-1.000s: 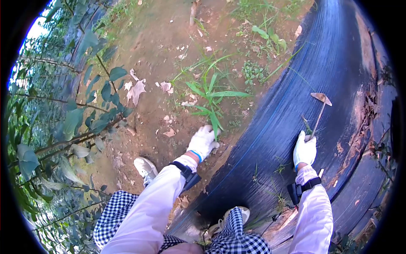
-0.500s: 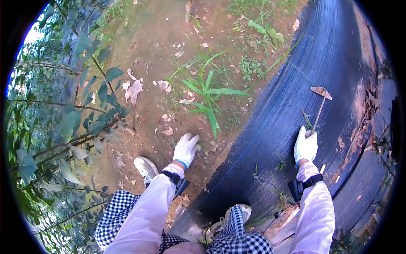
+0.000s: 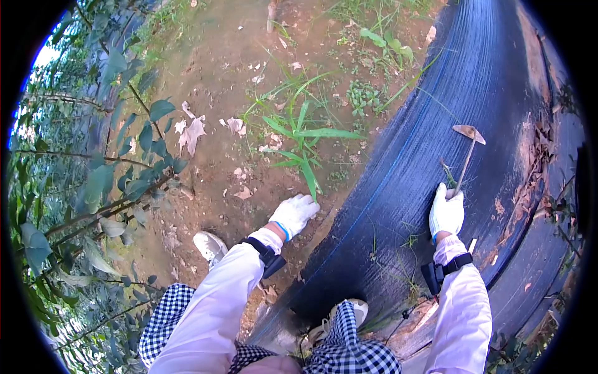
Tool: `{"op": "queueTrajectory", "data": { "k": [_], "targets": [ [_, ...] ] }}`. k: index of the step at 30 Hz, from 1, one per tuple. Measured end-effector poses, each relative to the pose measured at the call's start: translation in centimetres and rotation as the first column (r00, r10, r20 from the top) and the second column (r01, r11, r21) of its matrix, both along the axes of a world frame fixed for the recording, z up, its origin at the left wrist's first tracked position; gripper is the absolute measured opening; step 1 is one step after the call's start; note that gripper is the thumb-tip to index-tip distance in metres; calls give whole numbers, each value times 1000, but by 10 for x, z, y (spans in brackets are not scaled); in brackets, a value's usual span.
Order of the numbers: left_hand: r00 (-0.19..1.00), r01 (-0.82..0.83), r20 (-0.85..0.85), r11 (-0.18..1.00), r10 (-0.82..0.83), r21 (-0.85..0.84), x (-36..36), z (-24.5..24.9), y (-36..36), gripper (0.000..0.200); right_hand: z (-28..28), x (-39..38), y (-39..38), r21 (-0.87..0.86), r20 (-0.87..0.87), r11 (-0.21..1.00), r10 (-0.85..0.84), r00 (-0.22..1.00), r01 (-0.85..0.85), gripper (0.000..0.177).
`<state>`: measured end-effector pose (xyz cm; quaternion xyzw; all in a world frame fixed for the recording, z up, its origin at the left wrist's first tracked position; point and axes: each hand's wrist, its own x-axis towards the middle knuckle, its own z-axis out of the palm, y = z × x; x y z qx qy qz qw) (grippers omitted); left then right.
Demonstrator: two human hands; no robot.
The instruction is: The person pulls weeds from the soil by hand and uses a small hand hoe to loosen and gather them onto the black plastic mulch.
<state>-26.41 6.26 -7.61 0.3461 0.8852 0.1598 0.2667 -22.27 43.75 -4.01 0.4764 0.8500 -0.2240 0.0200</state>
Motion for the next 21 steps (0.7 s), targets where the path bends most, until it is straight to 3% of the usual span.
{"op": "queueTrajectory", "data": {
  "k": [1, 2, 3, 5, 8, 9, 12, 15, 16, 18, 19, 21],
  "targets": [
    [999, 46, -10, 999, -46, -13, -6, -1, 2, 27, 1, -1, 0, 8, 13, 1000, 11, 1000, -11, 34],
    [977, -207, 72, 967, 198, 149, -6, -1, 6, 24, 2, -2, -1, 21, 14, 1000, 10, 1000, -10, 34],
    [892, -450, 190, 847, 410, 283, -5, -2, 11, 21, 2, -3, -2, 37, 16, 999, 8, 1000, -8, 35],
    [783, -622, 117, 766, 611, 164, -19, 23, 27, 15, -3, 1, 0, 35, 4, 999, 5, 1000, -5, 35],
    [828, -551, 36, 802, 559, 232, -31, 8, 48, 40, 2, -2, -1, 3, 16, 1000, -15, 1000, 15, 35],
    [884, -436, -99, 882, 457, 181, -36, 8, 62, 54, 4, -3, -2, -5, 29, 1000, -21, 999, 21, 35],
    [973, -140, -164, 981, 161, 133, -43, -9, 75, 35, 3, -1, -3, 33, 30, 999, -5, 1000, 4, 35],
    [973, -202, -62, 952, 222, 229, -51, -18, 71, 20, 1, -3, -2, 1, 25, 1000, -24, 999, 24, 35],
    [922, -379, 7, 897, 388, 228, -54, -16, 72, 17, 3, -3, -2, -2, 28, 999, -36, 999, 36, 35],
    [660, -728, 178, 561, 730, 395, -50, -5, 68, 19, 5, -3, 0, -6, 28, 999, -36, 999, 36, 34],
    [623, -774, 290, 519, 727, 362, -46, 0, 66, 23, 3, -2, 0, -13, 27, 999, -36, 999, 37, 34],
    [782, -617, 119, 735, 611, 280, -44, 9, 76, 28, 1, -3, 0, -37, 38, 998, -47, 998, 49, 33]
  ]
}}
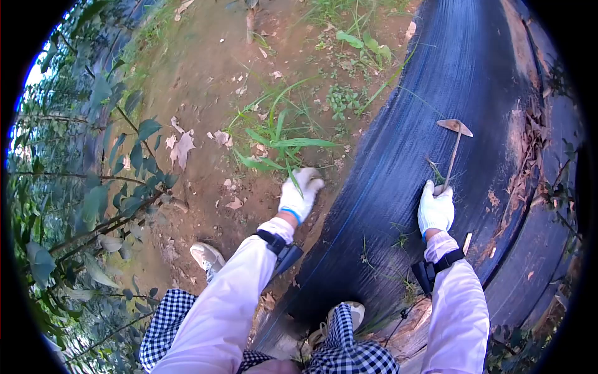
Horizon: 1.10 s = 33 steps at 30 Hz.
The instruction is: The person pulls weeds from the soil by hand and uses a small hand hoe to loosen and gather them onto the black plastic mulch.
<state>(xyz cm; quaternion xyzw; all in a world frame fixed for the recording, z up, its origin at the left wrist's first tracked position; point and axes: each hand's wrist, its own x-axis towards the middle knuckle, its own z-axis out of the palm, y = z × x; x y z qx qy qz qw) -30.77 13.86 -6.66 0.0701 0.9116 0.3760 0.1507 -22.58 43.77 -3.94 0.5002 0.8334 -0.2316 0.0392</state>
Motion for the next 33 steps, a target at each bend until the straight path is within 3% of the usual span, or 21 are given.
{"op": "queueTrajectory", "data": {
  "k": [2, 5, 6, 9, 10, 11, 12, 13, 15, 17, 18, 19, 20, 21, 23, 26, 27, 29, 31, 32, 33],
  "targets": [
    [963, 244, -53, 943, -262, -227, -6, 2, 14, 38, 1, -1, -1, 4, 3, 1000, -5, 1000, 5, 33],
    [910, 384, 10, 833, -415, -399, -18, -27, 16, 29, 3, 1, -1, 7, -4, 1000, -5, 1000, 5, 34],
    [895, 389, -50, 830, -444, -399, -18, -23, 17, 19, 2, 1, -1, 16, -11, 1000, 3, 1000, -3, 34],
    [987, 107, -114, 993, -111, -42, -2, -15, 15, 14, 3, -2, 0, -7, -15, 1000, -3, 1000, 3, 34],
    [997, 66, 41, 998, -67, 13, 13, 7, 23, 11, 3, -3, 1, -16, -20, 1000, -8, 1000, 8, 34],
    [933, 337, 67, 926, -352, 170, 32, 20, 22, 15, 3, 0, 0, -27, -17, 1000, -16, 1000, 15, 34],
    [763, 445, 338, 827, -551, 344, 50, 50, 31, 32, 2, 3, 0, -26, -14, 1000, -11, 1000, 11, 34],
    [600, 398, 532, 799, -598, 450, 68, 64, 32, 54, 2, 2, 1, -21, -16, 1000, -3, 1000, 2, 34],
    [728, 396, 500, 883, -469, 253, 70, 55, 20, 69, 2, 1, 2, -20, -17, 1000, 2, 1000, -2, 34],
    [967, 143, 224, 986, -120, -91, 55, 25, 3, 62, 2, 0, 0, -25, -13, 1000, -12, 1000, 12, 34],
    [998, 51, -39, 989, -57, -141, 44, 9, -5, 55, 2, 1, 1, -25, -10, 1000, -9, 1000, 8, 34],
    [997, 34, -60, 983, -46, -178, 26, 18, -1, 50, 2, 1, 2, -24, -6, 1000, -3, 1000, 3, 34],
    [988, 72, -120, 976, -98, -204, 14, 7, 0, 43, 2, 1, 2, -23, -4, 1000, 4, 1000, -4, 34],
    [949, 198, -181, 935, -258, -293, 2, -9, -3, 32, 3, 1, 1, -28, 0, 1000, -1, 1000, 1, 34],
    [889, 375, -96, 831, -448, -411, -15, -27, -4, 20, 5, -1, 0, -37, -2, 999, -13, 1000, 13, 34],
    [948, 286, -113, 952, -298, -110, -20, -21, -14, 15, 3, 0, 0, -4, 3, 1000, 1, 1000, -1, 34],
    [996, 88, -28, 993, -90, -84, -15, -15, -14, 15, 3, -1, 1, -7, 3, 1000, -2, 1000, 2, 34],
    [994, 79, -66, 988, -88, -133, -8, -12, -12, 18, 4, -1, 0, -20, 11, 1000, -4, 1000, 4, 34],
    [935, 236, -213, 945, -284, -224, -9, -13, 0, 21, 3, -2, -2, -16, 4, 1000, -12, 1000, 12, 34],
    [924, 313, -116, 895, -364, -318, -12, -14, 6, 22, 5, -3, -3, -8, 2, 1000, -12, 1000, 12, 34],
    [900, 358, -125, 872, -418, -335, -15, -21, 7, 22, 7, -2, -3, -1, 3, 1000, -13, 1000, 13, 34]
  ]
}}
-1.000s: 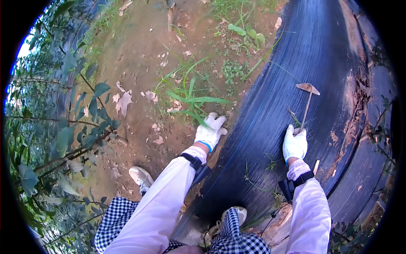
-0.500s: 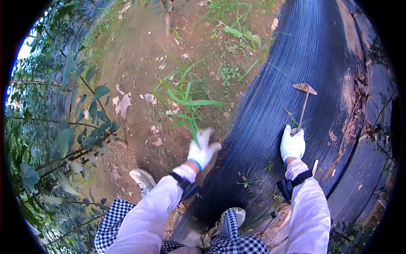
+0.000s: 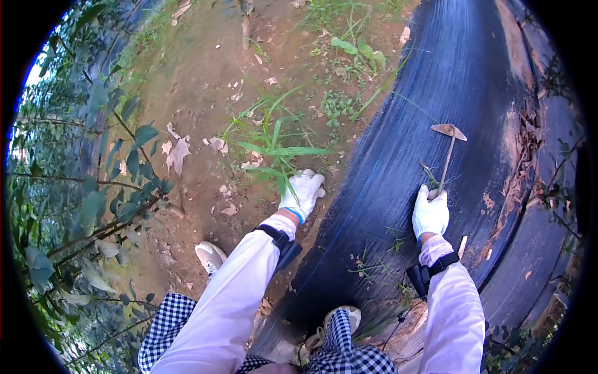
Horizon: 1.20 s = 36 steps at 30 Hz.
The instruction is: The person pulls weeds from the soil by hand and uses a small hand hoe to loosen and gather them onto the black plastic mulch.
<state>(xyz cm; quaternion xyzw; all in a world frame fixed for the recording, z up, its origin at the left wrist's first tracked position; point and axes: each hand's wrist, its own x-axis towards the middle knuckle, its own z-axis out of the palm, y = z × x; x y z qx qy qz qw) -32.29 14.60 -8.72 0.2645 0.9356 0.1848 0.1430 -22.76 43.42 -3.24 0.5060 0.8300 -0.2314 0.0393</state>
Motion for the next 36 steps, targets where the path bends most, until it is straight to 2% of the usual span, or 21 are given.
{"op": "queueTrajectory", "data": {
  "k": [2, 3, 6, 7, 8, 10, 11, 14, 16, 18, 19, 20, 22, 23, 26, 27, 30, 31, 32, 34, 36],
  "targets": [
    [993, 114, -27, 993, -115, -36, -5, -12, 0, 21, -3, 3, 1, 17, 7, 1000, 12, 1000, -12, 34],
    [993, 109, 34, 994, -109, 20, -10, -7, -4, 17, -4, 3, 1, 11, 6, 1000, 9, 1000, -9, 34],
    [946, -306, 166, 937, 279, 167, 1, 4, -12, 14, -4, 0, 4, 6, 12, 1000, 3, 1000, -3, 35],
    [932, -304, 251, 941, 262, 147, 3, 6, -12, 14, -4, 1, 3, 5, 22, 1000, 6, 1000, -6, 35],
    [976, -200, 122, 960, 179, 193, 7, 6, -7, 16, -4, 1, 2, -2, 25, 1000, 1, 1000, -1, 35],
    [993, 72, -107, 985, -56, 156, 10, 13, 10, 18, -2, 0, 2, -10, 25, 1000, -6, 1000, 7, 35],
    [988, 136, -81, 986, -129, 93, 9, 4, 11, 20, 1, -1, 0, -19, 27, 1000, -11, 1000, 11, 36],
    [995, 88, 21, 981, -93, 171, 10, -15, 2, 18, -4, 1, 3, -11, 34, 1000, 6, 999, -6, 36],
    [950, -242, 238, 957, 201, 158, 11, -5, -2, 17, 1, -3, 3, -12, 45, 1000, -9, 999, 10, 35],
    [884, -461, 184, 868, 431, 184, 6, -1, -3, 24, -1, -1, 2, -9, 67, 1000, -6, 998, 7, 35],
    [889, -456, 78, 857, 452, 240, 1, -1, 2, 34, 0, -1, 2, -29, 51, 999, -13, 999, 14, 35],
    [924, -354, -59, 904, 377, 239, -8, -1, 9, 39, 0, -1, 1, -37, 50, 999, -10, 999, 12, 35],
    [975, -218, -53, 976, 217, -12, -19, -5, 16, 36, 2, -1, 2, -44, 40, 999, -12, 999, 14, 34],
    [977, -207, 28, 969, 212, -134, -28, -12, 19, 29, 0, 0, 2, -14, 45, 1000, -5, 999, 5, 35],
    [973, -231, 33, 961, 228, 152, -29, -14, 8, 32, 6, -3, 0, -10, 70, 1000, -17, 997, 18, 35],
    [965, -236, -30, 916, 259, 323, -29, -12, 7, 25, 5, -3, 0, 12, 74, 1000, -11, 997, 10, 35],
    [949, -296, -4, 892, 316, 343, -23, -11, 24, 19, 2, -1, 2, -11, 57, 1000, 5, 998, -4, 35],
    [981, -147, -71, 935, 179, 321, -28, -9, 31, 16, 0, -1, 2, -10, 48, 1000, 12, 999, -11, 34],
    [985, -158, -36, 956, 172, 247, -27, -18, 32, 15, 0, -1, 3, -12, 44, 1000, 3, 999, -2, 34],
    [961, -254, 185, 924, 206, 287, -30, -19, 33, 13, 1, -1, 1, -22, 41, 1000, -16, 999, 17, 33],
    [973, -148, 222, 917, 67, 372, -7, -9, 24, 14, -2, -1, 2, -12, 29, 1000, -5, 1000, 6, 33]
  ]
}}
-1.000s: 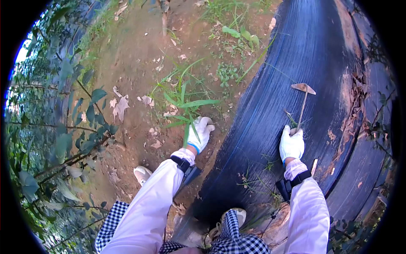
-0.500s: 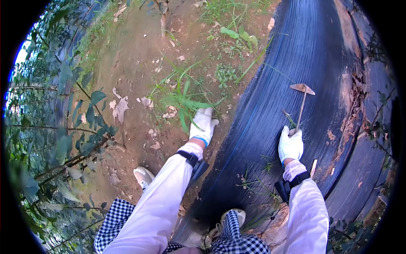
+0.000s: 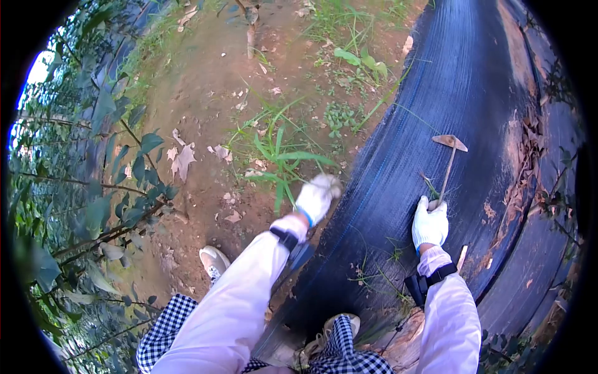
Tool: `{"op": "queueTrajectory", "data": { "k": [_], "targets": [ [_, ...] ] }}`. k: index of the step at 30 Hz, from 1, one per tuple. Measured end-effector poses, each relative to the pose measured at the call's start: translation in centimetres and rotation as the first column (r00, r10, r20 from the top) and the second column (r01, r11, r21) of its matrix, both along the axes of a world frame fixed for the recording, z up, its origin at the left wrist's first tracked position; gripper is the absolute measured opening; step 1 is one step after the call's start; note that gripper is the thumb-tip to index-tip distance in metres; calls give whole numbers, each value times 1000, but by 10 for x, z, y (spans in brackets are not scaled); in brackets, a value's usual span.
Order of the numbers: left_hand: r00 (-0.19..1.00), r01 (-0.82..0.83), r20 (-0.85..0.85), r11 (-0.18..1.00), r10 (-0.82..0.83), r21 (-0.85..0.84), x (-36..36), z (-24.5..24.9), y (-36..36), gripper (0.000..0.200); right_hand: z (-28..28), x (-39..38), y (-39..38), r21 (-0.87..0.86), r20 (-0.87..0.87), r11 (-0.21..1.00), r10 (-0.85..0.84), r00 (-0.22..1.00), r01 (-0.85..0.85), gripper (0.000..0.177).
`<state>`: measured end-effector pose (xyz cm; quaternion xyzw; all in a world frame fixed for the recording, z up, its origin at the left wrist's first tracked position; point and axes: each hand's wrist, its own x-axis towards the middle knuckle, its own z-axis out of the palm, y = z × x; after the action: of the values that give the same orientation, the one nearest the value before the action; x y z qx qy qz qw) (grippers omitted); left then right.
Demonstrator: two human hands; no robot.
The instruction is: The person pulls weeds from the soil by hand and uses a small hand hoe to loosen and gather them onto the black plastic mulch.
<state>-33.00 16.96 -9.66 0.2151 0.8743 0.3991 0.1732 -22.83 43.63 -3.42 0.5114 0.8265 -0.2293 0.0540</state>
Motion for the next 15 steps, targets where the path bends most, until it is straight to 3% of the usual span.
{"op": "queueTrajectory", "data": {
  "k": [2, 4, 6, 7, 8, 11, 13, 15],
  "targets": [
    [991, -28, 131, 995, 41, -100, 25, 34, -19, 16, 0, 1, -1, 8, -2, 1000, -1, 1000, 1, 32],
    [946, -322, -27, 937, 322, -136, 49, 21, -52, 18, -1, 0, 0, 10, 2, 1000, 1, 1000, -1, 32],
    [829, -560, -153, 798, 538, -225, 37, 25, -72, 25, 1, 0, -2, 16, 4, 1000, 3, 1000, -3, 33],
    [785, -588, -317, 800, 531, -117, 26, 14, -74, 31, -1, 1, -2, 10, -3, 1000, 0, 1000, 0, 33],
    [877, -478, -118, 825, 465, -301, 10, 19, -73, 43, -3, 3, 0, 4, -8, 1000, 2, 1000, -2, 33],
    [967, -222, -195, 915, 162, -337, -27, 11, -44, 35, -4, 2, -1, 13, -35, 1000, 9, 999, -9, 33],
    [936, -113, -351, 934, -14, -339, -34, -7, -47, 22, -4, 3, -1, 37, -33, 999, 18, 999, -17, 33],
    [928, -364, -84, 931, 362, -14, -25, -30, -67, 16, -6, 2, -1, 66, -18, 998, 27, 999, -26, 33]
  ]
}}
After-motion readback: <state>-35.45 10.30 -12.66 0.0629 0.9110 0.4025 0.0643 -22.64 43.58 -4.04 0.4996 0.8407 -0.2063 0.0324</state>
